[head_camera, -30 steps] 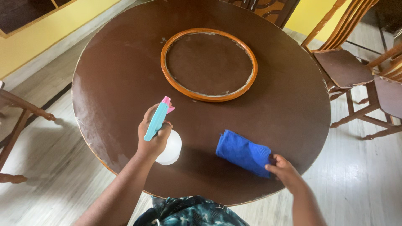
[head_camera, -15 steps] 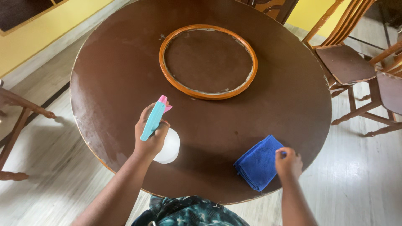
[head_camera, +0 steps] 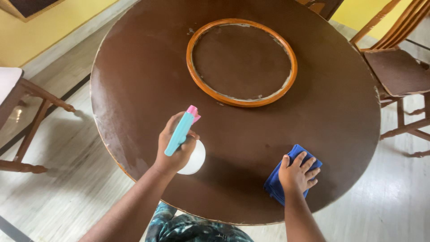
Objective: The person sprays a cleaning solution onto a round wooden table and wipes the surface with a blue cloth. They move around the table to clean different sections, working around a circular tray placed in the center.
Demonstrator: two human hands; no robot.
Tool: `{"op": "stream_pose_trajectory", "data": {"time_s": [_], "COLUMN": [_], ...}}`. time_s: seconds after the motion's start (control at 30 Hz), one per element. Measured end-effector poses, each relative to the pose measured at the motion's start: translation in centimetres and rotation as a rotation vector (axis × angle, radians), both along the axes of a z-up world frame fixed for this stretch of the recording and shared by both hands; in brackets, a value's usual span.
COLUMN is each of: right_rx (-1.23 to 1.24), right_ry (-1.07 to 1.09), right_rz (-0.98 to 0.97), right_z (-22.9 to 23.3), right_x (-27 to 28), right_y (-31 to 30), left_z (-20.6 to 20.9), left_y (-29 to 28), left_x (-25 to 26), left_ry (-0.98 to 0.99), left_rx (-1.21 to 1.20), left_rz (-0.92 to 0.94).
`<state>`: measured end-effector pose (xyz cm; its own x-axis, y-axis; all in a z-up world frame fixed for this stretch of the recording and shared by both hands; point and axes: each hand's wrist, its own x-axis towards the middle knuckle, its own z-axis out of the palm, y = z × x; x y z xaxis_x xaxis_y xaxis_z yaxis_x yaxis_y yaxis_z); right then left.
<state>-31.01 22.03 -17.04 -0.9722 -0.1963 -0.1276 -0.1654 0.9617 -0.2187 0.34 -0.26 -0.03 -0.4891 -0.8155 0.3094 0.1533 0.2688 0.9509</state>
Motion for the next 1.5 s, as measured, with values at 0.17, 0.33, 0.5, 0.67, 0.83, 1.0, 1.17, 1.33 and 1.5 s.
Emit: {"op": "stream_pose_trajectory", "data": {"time_s": [0.17,0.33,0.5,0.67,0.83,1.0,1.17,1.33,1.5], "right_rx": [0.024,0.046,0.027,-0.027,-0.004,0.148,0.138,0.138,0.12], "right_ry": [0.045,0.078,0.221,0.267,0.23,0.06,0.081,0.027,0.097], "right_rz": [0.154,0.405,0.673,0.817,0.913,0.842,0.867,0.838,0.783], "right_z": [0.0,0.2,-0.4,-0.7,0.3,3.4,3.1,3.2,2.5], "right_x": [1.1,4.7,12.5,19.5,24.5,28.1,27.5,24.7,19.6], "right_y": [-2.8,-7.9,-12.4,-14.1,-13.0,-10.7,-10.0,-9.9,-9.8], "left_z": [0.5,0.7,0.5,0.4,-0.1,-0.3,-0.7,-0.7,-1.7], "left_y": [0.1,-0.5,-2.2,-3.6,-4.0,-4.1,-3.8,-3.6,-3.8], "left_x": [0.2,1.8,5.7,9.0,10.1,9.9,9.8,9.9,10.0], "left_ry": [-0.108,-0.117,-0.081,-0.095,-0.01,-0.019,-0.001,-0.068,0.027], "left_rx": [-0.163,-0.222,-0.199,-0.166,-0.178,-0.132,-0.106,-0.081,-0.038], "left_rz": [0.063,0.093,0.076,0.07,0.004,-0.009,-0.014,0.03,-0.016]}}
